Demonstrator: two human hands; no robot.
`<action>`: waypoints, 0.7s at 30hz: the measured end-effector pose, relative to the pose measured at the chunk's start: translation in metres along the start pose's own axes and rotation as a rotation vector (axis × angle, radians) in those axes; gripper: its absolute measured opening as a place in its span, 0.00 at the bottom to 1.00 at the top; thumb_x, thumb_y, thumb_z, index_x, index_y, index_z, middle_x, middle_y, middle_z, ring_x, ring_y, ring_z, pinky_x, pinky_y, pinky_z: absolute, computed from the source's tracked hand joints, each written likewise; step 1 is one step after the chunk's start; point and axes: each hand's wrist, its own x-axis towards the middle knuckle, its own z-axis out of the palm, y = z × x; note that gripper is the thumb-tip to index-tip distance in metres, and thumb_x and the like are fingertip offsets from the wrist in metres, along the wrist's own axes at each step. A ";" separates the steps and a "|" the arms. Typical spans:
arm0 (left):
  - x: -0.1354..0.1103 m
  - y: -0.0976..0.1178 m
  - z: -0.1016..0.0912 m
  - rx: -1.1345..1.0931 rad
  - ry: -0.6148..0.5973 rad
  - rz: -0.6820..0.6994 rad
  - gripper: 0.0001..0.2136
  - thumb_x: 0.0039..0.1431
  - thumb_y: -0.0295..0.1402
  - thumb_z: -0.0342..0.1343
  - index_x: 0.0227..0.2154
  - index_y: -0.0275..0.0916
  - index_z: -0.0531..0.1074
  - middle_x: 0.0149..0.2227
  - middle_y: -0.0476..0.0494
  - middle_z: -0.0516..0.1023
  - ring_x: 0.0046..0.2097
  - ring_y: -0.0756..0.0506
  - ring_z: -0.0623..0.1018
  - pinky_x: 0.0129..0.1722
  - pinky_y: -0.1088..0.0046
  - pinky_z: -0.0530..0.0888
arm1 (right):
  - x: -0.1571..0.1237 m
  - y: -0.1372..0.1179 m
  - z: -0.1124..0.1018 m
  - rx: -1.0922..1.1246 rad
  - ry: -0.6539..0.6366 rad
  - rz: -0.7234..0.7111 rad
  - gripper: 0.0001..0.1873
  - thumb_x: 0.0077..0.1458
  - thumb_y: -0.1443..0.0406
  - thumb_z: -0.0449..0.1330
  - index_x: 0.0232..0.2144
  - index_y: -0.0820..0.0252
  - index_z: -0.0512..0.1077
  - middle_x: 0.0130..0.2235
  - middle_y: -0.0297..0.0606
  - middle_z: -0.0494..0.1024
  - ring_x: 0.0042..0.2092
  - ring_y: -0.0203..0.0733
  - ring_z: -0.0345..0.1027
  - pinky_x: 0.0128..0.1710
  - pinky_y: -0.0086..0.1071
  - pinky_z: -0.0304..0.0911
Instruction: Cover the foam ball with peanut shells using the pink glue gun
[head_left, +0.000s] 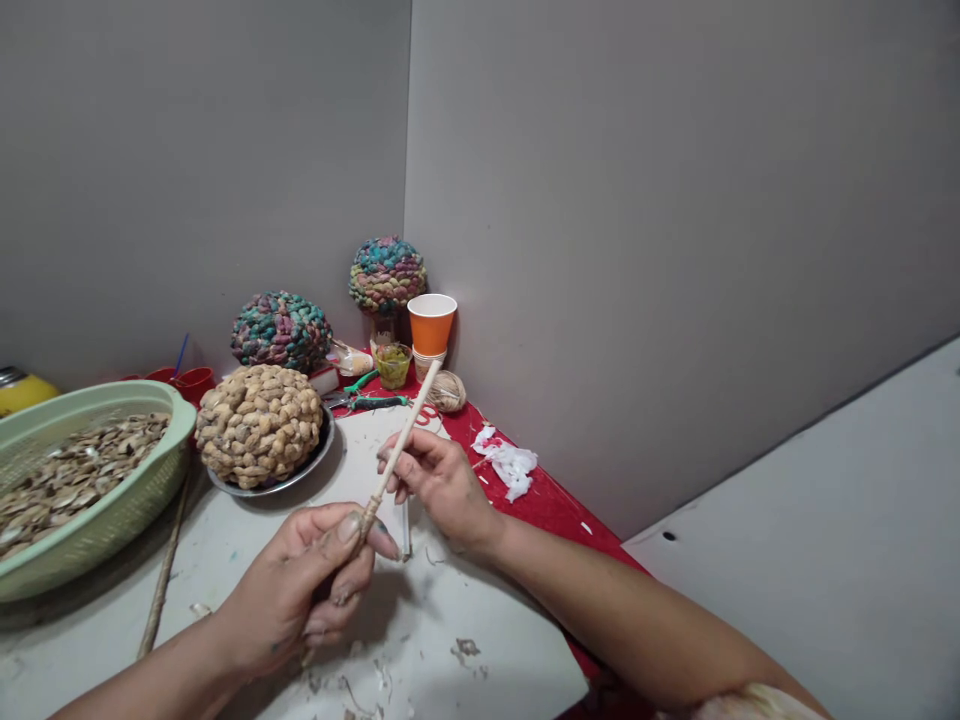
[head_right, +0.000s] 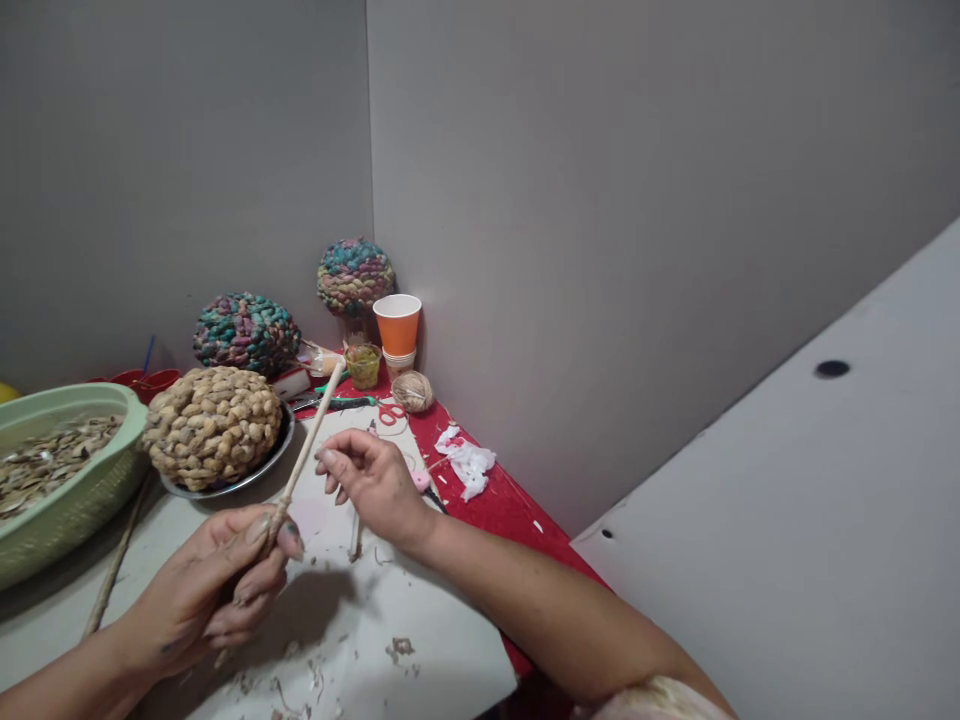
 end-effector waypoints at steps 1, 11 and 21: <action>0.001 0.001 0.000 -0.006 0.013 -0.001 0.16 0.54 0.47 0.64 0.31 0.36 0.78 0.18 0.58 0.61 0.14 0.61 0.50 0.12 0.86 0.52 | 0.001 0.000 -0.001 -0.005 0.010 -0.005 0.20 0.54 0.48 0.64 0.33 0.60 0.71 0.27 0.32 0.73 0.25 0.31 0.67 0.24 0.24 0.64; 0.015 -0.004 -0.012 0.032 0.100 0.049 0.14 0.59 0.44 0.61 0.37 0.37 0.75 0.19 0.58 0.63 0.15 0.60 0.51 0.11 0.87 0.51 | -0.011 -0.008 -0.004 -0.203 0.018 -0.160 0.32 0.65 0.43 0.48 0.17 0.57 0.62 0.16 0.30 0.64 0.21 0.33 0.59 0.28 0.30 0.59; 0.022 -0.010 -0.012 0.187 0.065 0.150 0.10 0.65 0.40 0.55 0.37 0.38 0.70 0.14 0.57 0.66 0.13 0.58 0.55 0.13 0.86 0.59 | -0.007 -0.013 -0.002 -0.294 -0.107 -0.011 0.32 0.50 0.38 0.60 0.16 0.59 0.64 0.18 0.29 0.63 0.22 0.32 0.54 0.22 0.28 0.50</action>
